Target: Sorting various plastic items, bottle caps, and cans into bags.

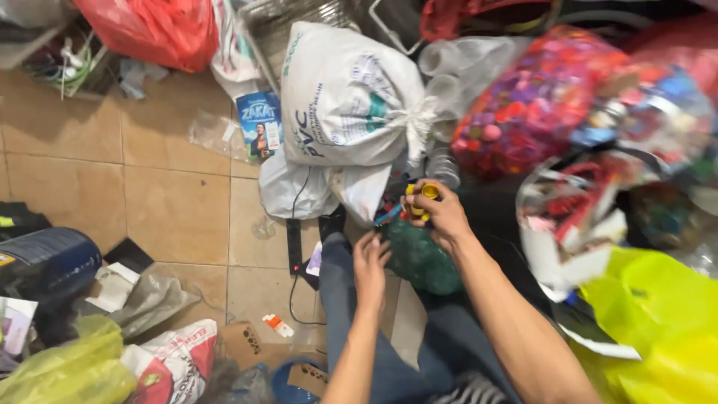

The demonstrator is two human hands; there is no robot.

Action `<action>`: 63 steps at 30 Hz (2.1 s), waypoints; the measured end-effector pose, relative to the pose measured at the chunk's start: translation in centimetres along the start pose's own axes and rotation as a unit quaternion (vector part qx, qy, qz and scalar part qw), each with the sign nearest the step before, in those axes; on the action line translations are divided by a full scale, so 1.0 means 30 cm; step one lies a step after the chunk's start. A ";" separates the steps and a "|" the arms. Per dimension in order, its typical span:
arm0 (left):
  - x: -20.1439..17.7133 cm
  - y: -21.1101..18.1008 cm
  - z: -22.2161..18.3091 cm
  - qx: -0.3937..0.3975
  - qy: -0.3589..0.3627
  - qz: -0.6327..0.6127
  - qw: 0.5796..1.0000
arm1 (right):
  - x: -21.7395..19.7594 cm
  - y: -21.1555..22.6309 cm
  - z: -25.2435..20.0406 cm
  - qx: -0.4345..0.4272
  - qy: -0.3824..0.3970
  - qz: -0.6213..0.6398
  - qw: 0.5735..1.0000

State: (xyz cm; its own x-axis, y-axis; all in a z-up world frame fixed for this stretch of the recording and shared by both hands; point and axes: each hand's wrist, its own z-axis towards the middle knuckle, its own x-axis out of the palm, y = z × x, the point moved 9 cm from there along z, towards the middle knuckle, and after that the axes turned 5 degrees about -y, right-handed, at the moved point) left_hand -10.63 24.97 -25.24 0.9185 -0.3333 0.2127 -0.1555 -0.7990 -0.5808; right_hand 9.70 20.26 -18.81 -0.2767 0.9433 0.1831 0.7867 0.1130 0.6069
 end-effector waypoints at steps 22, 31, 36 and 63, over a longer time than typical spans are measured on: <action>0.980 0.229 -0.755 -0.319 0.392 -0.199 0.840 | -0.482 0.589 -1.138 -0.480 -0.059 -0.305 0.820; 1.242 -0.024 -1.054 -0.267 0.437 -0.182 0.840 | -0.584 0.779 -1.321 -0.559 -0.144 -0.308 0.756; 1.264 -0.053 -1.060 -0.210 0.418 -0.229 0.854 | -0.578 0.820 -1.408 -0.623 -0.155 -0.328 0.693; 1.145 -0.203 -1.259 -0.189 0.432 -0.243 0.848 | -0.630 0.791 -1.387 -0.453 0.028 0.157 0.877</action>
State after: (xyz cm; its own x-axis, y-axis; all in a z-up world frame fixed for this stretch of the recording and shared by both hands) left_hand 8.12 -0.53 15.28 0.3235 -0.0312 0.9457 -0.0904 -0.9959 -0.0019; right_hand 10.63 -7.85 24.31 -0.1722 0.8640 0.4731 0.0752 -0.4674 0.8809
